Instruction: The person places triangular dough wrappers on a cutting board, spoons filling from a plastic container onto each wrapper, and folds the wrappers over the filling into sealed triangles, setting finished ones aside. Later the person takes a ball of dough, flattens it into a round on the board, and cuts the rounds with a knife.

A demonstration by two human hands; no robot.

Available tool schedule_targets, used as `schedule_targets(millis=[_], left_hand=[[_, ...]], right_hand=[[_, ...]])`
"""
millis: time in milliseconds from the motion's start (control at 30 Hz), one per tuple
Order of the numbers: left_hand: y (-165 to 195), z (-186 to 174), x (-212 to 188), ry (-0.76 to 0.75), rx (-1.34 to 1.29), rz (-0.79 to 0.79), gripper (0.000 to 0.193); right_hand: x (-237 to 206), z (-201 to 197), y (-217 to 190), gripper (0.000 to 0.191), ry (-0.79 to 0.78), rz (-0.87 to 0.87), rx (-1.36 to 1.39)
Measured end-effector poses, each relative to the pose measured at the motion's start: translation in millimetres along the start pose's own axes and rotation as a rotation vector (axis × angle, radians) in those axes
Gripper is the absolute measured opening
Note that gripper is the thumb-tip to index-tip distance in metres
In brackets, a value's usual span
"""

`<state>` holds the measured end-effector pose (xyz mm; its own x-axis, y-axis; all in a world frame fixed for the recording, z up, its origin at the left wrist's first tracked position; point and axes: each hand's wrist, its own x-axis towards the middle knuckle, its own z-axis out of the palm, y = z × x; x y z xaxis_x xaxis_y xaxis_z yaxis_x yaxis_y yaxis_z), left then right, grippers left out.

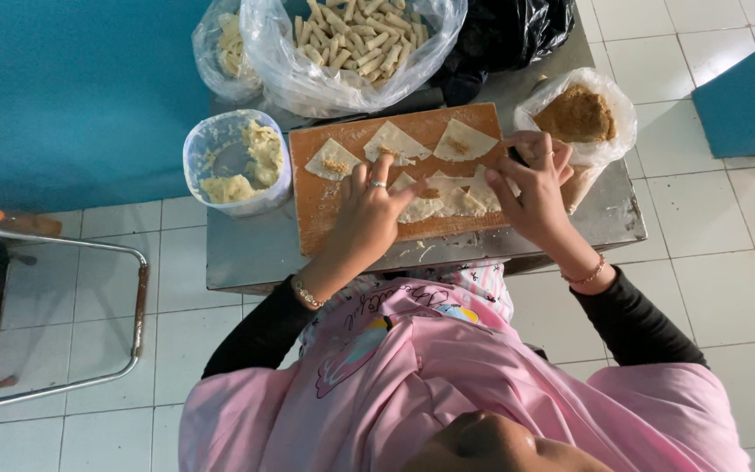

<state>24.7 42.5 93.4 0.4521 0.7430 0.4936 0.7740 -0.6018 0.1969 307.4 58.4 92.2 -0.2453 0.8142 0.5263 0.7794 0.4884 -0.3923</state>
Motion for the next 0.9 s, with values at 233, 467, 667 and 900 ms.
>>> schedule_targets(millis=[233,467,667,900], left_hand=[[4,15,-23,-0.045,0.077,-0.066,0.06],[2,27,-31,-0.071,0.088,-0.065,0.057],[5,28,-36,-0.025,0.118,-0.068,0.057],[12,25,-43,0.006,0.105,-0.069,0.062]], right_hand=[[-4,5,-21,0.006,0.045,-0.1,-0.068],[-16,9,-25,0.009,0.056,-0.166,-0.118],[-21,6,-27,0.009,0.075,-0.21,-0.233],[-25,3,-29,0.011,0.09,-0.246,-0.231]])
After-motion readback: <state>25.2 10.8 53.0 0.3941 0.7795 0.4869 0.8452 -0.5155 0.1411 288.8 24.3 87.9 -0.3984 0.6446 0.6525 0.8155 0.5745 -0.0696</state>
